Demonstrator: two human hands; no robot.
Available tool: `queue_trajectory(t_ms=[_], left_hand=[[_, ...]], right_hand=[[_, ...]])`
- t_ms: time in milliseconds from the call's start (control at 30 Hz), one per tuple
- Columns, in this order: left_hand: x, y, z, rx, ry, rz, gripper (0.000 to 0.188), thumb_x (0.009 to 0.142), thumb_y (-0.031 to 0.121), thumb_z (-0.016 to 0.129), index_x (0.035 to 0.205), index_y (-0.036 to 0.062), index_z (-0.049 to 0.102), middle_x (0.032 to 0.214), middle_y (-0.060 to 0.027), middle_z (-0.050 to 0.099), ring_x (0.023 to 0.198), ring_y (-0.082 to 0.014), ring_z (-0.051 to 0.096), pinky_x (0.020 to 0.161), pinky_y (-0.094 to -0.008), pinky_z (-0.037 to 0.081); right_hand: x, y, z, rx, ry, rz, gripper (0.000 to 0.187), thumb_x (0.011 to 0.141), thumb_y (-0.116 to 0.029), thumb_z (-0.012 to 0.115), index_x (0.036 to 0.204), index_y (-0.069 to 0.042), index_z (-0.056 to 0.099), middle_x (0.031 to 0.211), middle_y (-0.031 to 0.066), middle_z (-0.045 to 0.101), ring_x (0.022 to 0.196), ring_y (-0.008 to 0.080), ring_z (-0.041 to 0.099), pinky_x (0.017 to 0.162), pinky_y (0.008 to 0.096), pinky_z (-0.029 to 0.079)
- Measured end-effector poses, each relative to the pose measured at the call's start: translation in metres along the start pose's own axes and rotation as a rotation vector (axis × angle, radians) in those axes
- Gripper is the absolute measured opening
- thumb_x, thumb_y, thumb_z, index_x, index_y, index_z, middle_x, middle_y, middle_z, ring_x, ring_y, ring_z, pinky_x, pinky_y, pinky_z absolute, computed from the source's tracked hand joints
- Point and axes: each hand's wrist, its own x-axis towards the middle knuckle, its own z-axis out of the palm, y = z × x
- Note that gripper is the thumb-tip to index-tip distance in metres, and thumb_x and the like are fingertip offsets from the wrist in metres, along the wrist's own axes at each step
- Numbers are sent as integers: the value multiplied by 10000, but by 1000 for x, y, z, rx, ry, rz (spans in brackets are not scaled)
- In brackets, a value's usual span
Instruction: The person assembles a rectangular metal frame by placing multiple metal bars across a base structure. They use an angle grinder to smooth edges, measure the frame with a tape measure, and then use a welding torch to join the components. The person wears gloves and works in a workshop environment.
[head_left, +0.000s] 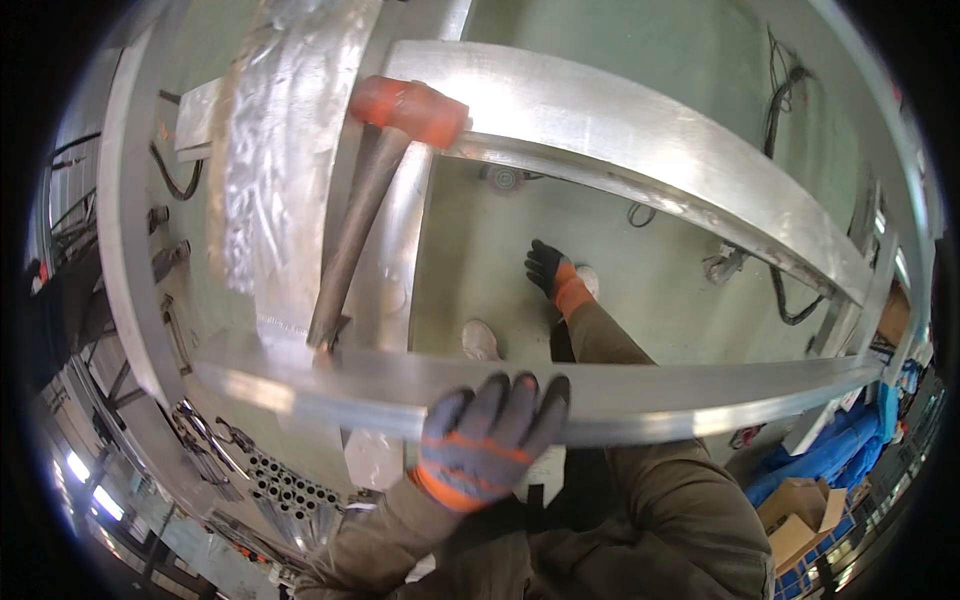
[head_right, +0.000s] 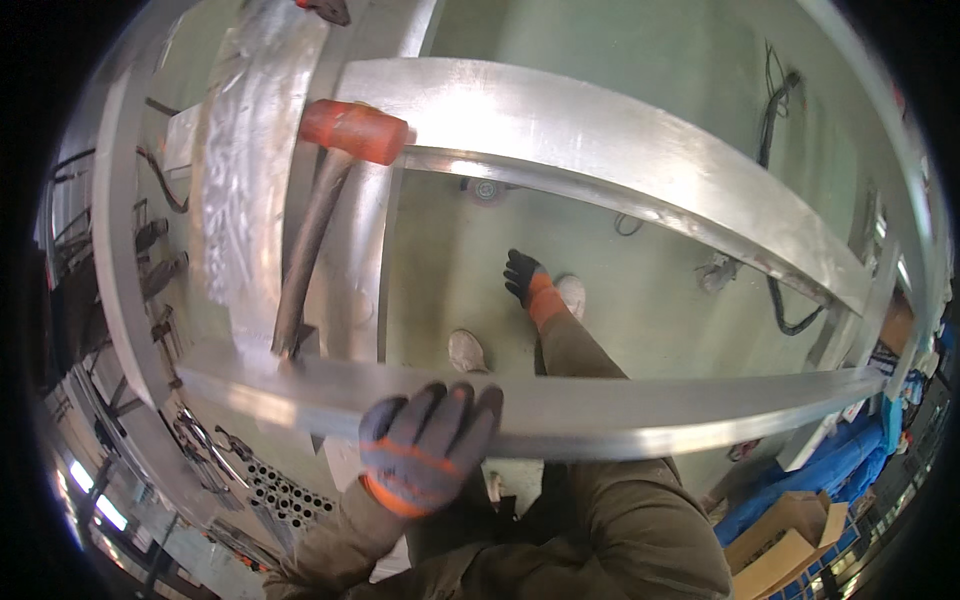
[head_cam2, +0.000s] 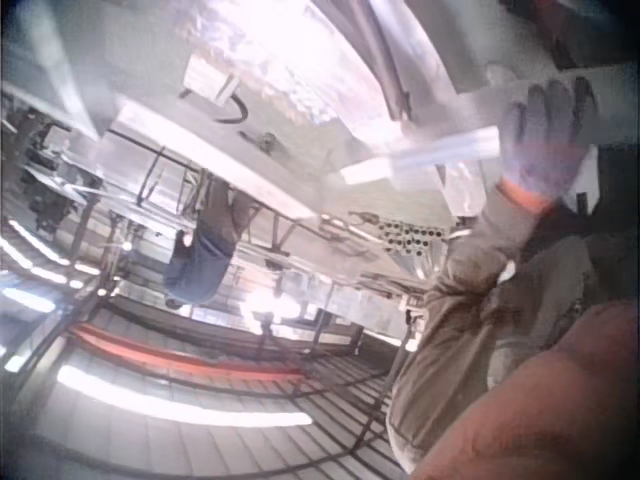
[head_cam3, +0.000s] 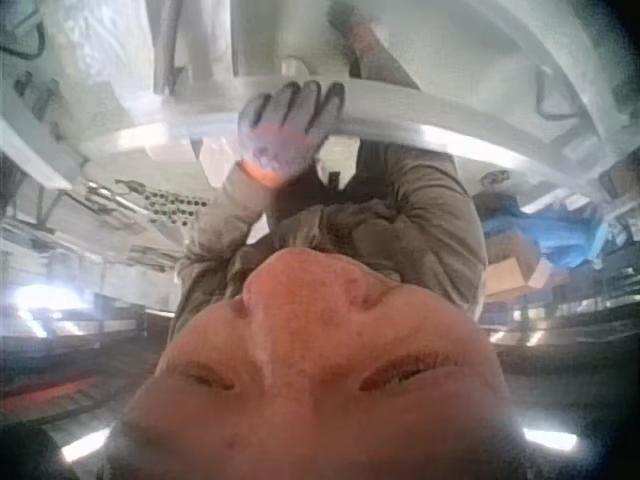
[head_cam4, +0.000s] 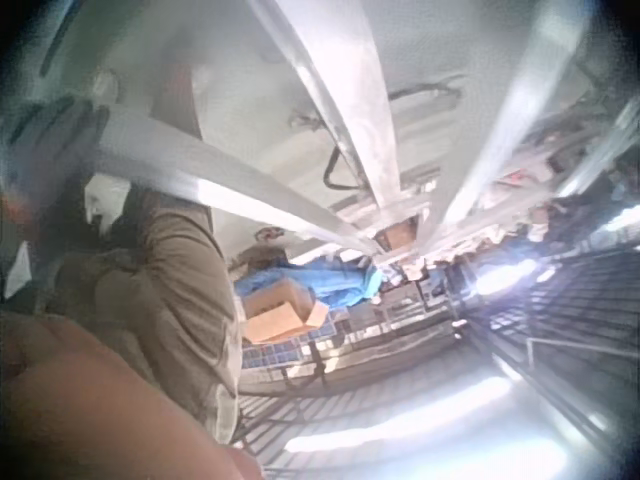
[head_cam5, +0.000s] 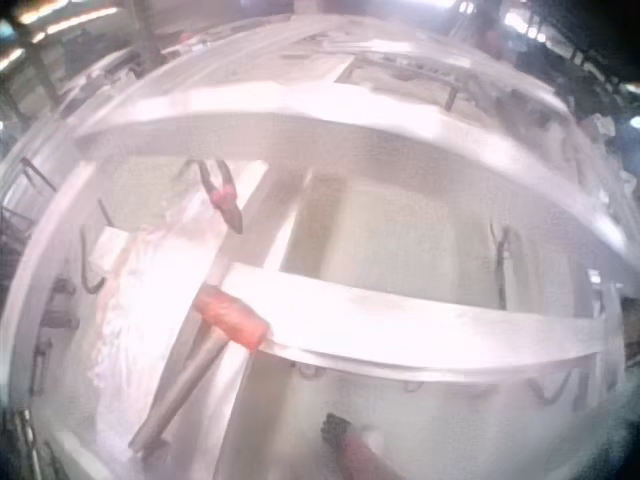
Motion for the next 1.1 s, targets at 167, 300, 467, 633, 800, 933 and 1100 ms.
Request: queue_trajectory(t_ms=[167,300,467,633,800,933,1100], left_hand=[[-5,-3,9,26,151,35,321,889,316,692,1207,310,733,1155,48,671,1072,-156,635,852,-340,436],[-2,8,15,25,188,-71,312,917,338,746,1228,321,744,1222,25,704,1059,-140,686,906,-366,460],[7,13,8,31,196,-127,213,883,285,719,1077,338,788,1059,79,732,950,-123,695,834,-326,462],[0,-2,1,78,119,53,377,876,318,723,1253,309,731,1187,26,689,1078,-178,658,869,-348,463],[-9,-1,-1,-52,3,15,504,755,258,763,1248,155,738,1267,-79,701,1134,-283,664,946,-456,481],[2,8,-17,-105,-25,-10,672,814,362,816,1409,97,651,1323,-138,669,1193,-356,622,1032,-532,447],[1,32,-41,34,-14,52,900,815,475,864,1500,-7,534,1498,-239,569,1376,-436,536,1184,-591,362]], right_hand=[[107,7,42,129,-47,-107,756,977,-448,774,1574,-108,458,1554,96,534,1384,361,554,1092,507,509],[149,-3,58,266,-46,-197,772,976,-423,777,1586,-100,431,1583,132,506,1394,380,549,1092,503,527],[203,-34,78,203,-130,-191,680,1037,-440,661,1572,-83,443,1577,210,534,1390,402,571,1078,486,539],[176,-30,63,-41,189,-162,597,1042,-455,626,1492,-73,535,1472,220,613,1313,404,622,1053,480,544],[41,10,6,-535,351,-398,561,1040,-463,613,1448,-80,573,1360,218,671,1225,419,659,1013,498,553],[-114,51,-29,-883,471,-459,536,1039,-470,602,1412,-85,603,1271,217,717,1155,431,688,981,513,561],[-375,99,-56,-1039,410,-730,500,1022,-489,607,1286,-67,659,1140,237,743,1057,473,698,908,550,552]])
